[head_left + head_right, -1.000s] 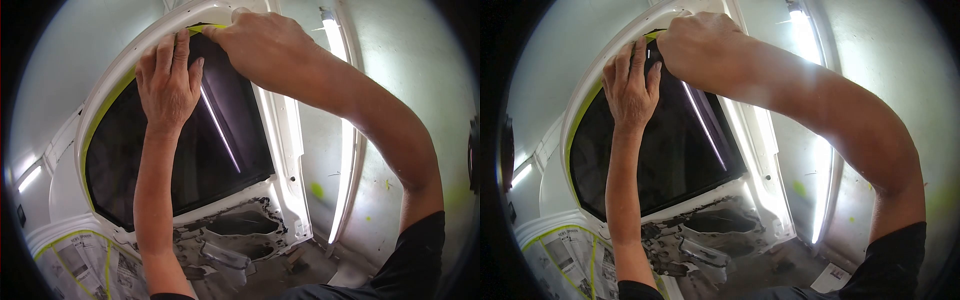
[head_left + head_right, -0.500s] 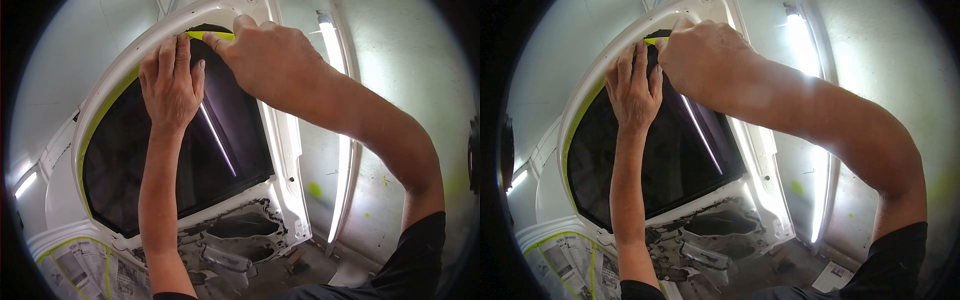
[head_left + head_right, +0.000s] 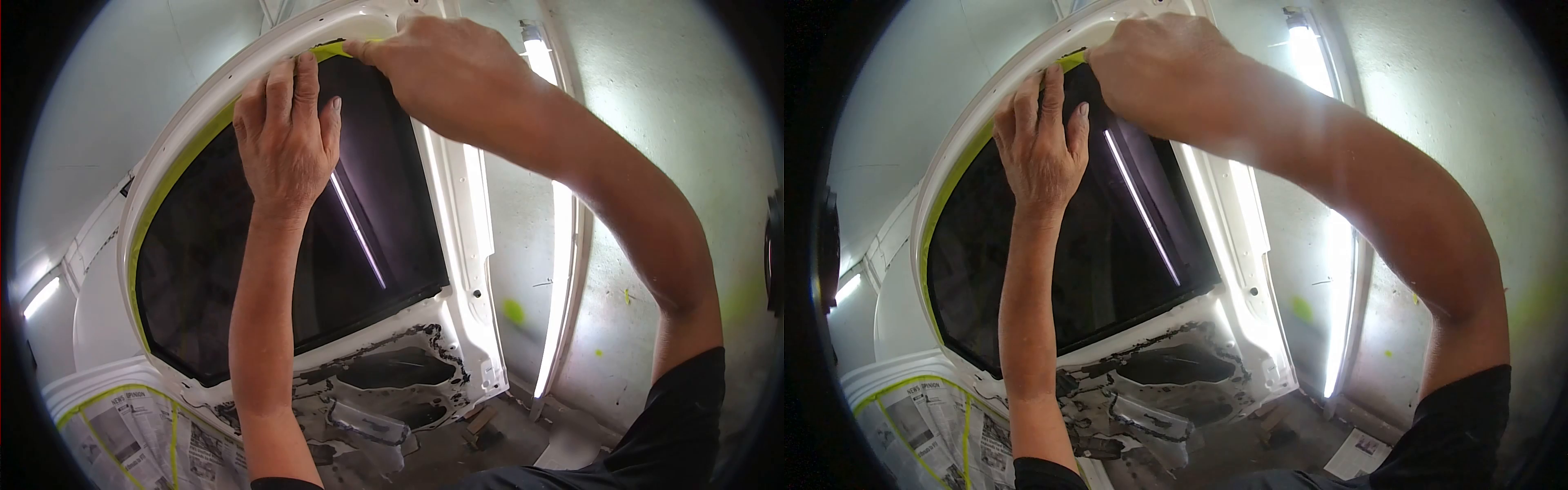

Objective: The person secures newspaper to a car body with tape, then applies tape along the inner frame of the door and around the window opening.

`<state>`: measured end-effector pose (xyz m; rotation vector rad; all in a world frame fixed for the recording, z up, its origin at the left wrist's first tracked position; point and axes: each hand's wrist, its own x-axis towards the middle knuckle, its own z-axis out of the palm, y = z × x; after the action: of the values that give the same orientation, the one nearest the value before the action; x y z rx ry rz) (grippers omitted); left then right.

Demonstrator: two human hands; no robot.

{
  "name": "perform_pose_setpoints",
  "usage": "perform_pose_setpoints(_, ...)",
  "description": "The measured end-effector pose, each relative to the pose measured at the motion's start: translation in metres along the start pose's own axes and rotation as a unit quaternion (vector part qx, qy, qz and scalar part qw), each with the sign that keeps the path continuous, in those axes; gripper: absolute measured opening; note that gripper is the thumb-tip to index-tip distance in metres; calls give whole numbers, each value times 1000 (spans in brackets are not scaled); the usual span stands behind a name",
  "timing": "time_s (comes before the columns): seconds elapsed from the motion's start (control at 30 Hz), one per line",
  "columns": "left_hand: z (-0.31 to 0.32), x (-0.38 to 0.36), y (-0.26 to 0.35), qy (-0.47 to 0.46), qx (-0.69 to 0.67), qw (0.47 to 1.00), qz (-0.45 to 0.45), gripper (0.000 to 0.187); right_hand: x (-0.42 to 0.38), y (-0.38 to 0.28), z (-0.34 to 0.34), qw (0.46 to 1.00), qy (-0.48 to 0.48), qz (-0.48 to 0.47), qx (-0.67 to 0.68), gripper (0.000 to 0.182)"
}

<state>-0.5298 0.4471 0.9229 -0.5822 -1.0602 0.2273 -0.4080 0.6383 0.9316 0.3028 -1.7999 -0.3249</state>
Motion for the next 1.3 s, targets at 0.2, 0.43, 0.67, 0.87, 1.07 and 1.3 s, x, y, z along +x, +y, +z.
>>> perform_pose_setpoints(0.2, -3, 1, 5, -25, -2, 1000, -12, 58, -16, -20, 8, 999, 3, 20, -35, 47)
perform_pose_setpoints(0.43, -2, -1, 5, -26, -4, 1000, -7, 60, -17, -16, 18, 998, 45, 20, -41, 40)
perform_pose_setpoints(0.67, 4, -5, 1, -5, -6, 1000, -3, 60, 8, 6, 8, 996, 47, 5, -69, 44)
perform_pose_setpoints(0.87, 2, -1, -1, -2, 6, 1000, -18, 56, 15, 8, -14, 994, -73, -36, -67, 25)
perform_pose_setpoints(1.07, 8, 0, 0, 33, 16, 999, -10, 61, 13, 14, -20, 990, -59, -67, -105, 25)
perform_pose_setpoints(1.3, 10, 3, 4, 17, 43, 999, -19, 66, 16, 24, -13, 996, 7, -84, -34, 24)
